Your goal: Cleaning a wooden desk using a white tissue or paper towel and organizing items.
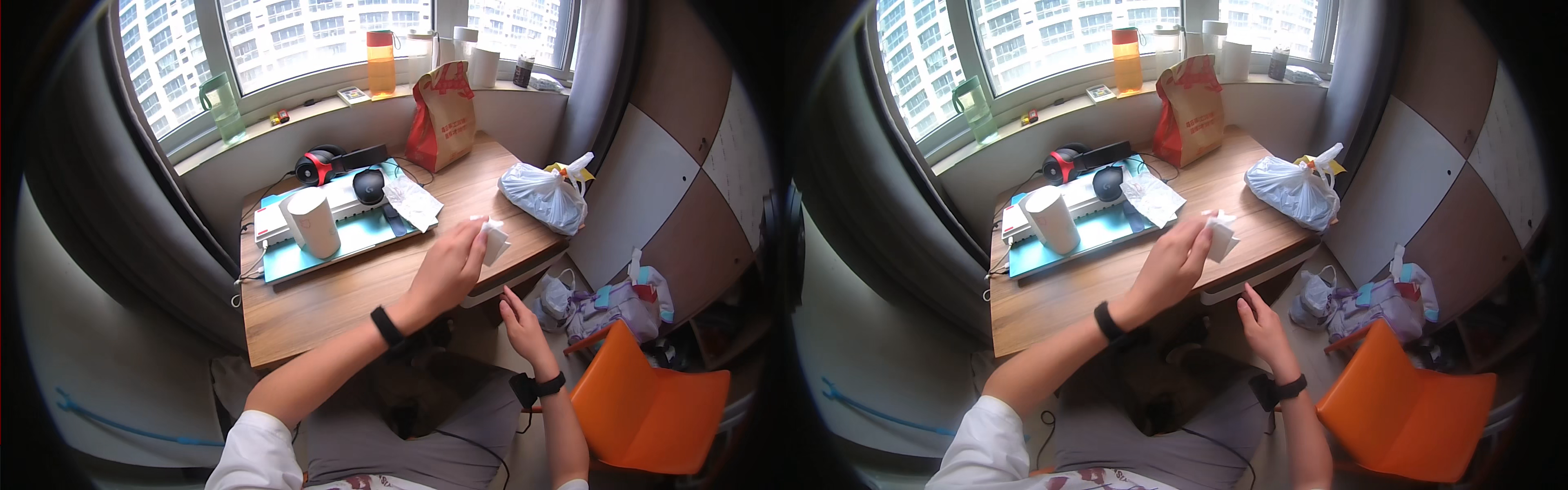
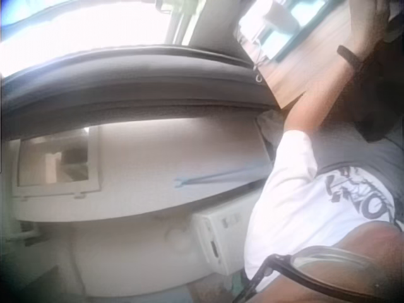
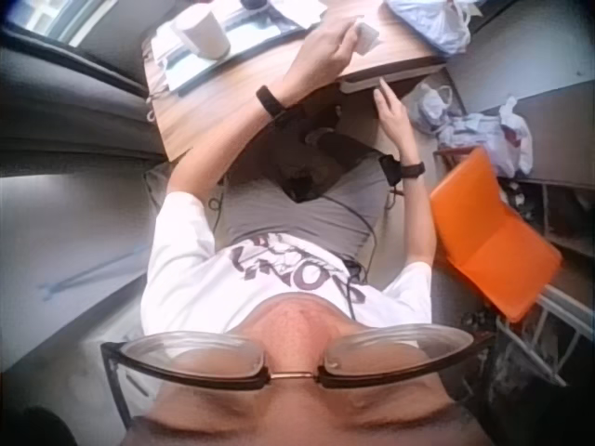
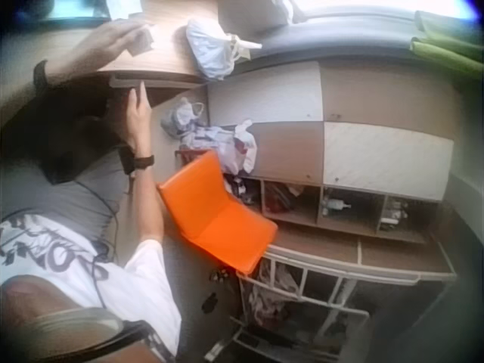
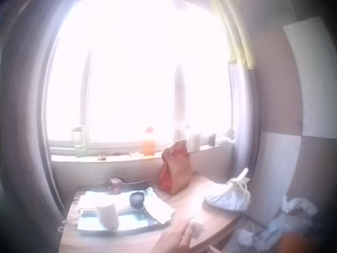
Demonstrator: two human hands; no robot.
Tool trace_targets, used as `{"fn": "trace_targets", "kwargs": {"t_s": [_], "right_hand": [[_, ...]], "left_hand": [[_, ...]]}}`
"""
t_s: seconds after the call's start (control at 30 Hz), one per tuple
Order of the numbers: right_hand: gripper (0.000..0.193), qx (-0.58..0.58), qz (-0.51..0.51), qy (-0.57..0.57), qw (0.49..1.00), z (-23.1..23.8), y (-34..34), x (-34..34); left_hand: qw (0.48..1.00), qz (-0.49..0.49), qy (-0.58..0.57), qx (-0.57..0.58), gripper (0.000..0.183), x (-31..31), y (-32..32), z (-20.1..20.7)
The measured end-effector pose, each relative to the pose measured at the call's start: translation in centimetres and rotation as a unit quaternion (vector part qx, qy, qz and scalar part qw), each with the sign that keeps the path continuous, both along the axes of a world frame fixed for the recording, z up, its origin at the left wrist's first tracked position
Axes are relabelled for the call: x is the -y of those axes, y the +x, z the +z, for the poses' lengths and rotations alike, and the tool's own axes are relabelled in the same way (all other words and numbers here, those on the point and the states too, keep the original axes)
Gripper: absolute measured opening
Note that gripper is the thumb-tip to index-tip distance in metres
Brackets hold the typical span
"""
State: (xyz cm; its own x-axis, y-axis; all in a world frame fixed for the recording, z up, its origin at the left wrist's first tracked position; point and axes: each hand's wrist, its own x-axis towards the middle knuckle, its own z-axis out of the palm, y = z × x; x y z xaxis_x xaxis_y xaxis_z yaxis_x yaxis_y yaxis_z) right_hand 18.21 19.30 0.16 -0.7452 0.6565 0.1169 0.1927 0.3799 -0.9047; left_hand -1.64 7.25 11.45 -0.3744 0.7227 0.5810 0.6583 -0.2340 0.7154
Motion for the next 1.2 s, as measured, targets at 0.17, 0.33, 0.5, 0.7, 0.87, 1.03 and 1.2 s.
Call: {"fn": "trace_targets", "kwargs": {"t_s": [0.17, 0.33, 0.5, 0.7, 0.87, 1.03, 1.2], "right_hand": [[0.057, 0.008, -0.003, -0.006, 1.0, -2.8, 2.3, 1.9], [0.058, 0.01, -0.018, -0.064, 0.998, -4.3, 6.5, 3.7], [0.058, 0.023, -0.035, -0.103, 0.994, -7.1, 8.5, 3.9], [0.051, 0.035, -0.05, -0.075, 0.995, -9.4, 9.1, 3.6], [0.052, 0.065, -0.065, -0.065, 0.994, -10.9, 9.9, 3.1], [0.052, 0.061, -0.066, -0.086, 0.992, -11.5, 9.3, 2.8], [0.052, 0.087, -0.071, -0.068, 0.991, -12.5, 8.8, 1.5]], "left_hand": [[0.961, 0.096, -0.166, -0.198, 0.056, -6.5, -4.4, -2.2], [0.864, 0.235, -0.282, -0.346, 0.072, -3.7, -8.4, -2.3], [0.844, 0.205, -0.348, -0.355, 0.052, -2.0, -10.8, -4.5], [0.867, 0.232, -0.21, -0.387, 0.008, -1.6, -11.3, -5.4], [0.925, 0.201, -0.202, -0.251, 0.013, 1.0, -10.1, -2.7], [0.968, 0.173, -0.163, -0.081, 0.02, 12.1, -7.4, 3.2], [0.923, 0.278, -0.184, -0.193, 0.023, 24.1, -6.9, 5.0]]}}
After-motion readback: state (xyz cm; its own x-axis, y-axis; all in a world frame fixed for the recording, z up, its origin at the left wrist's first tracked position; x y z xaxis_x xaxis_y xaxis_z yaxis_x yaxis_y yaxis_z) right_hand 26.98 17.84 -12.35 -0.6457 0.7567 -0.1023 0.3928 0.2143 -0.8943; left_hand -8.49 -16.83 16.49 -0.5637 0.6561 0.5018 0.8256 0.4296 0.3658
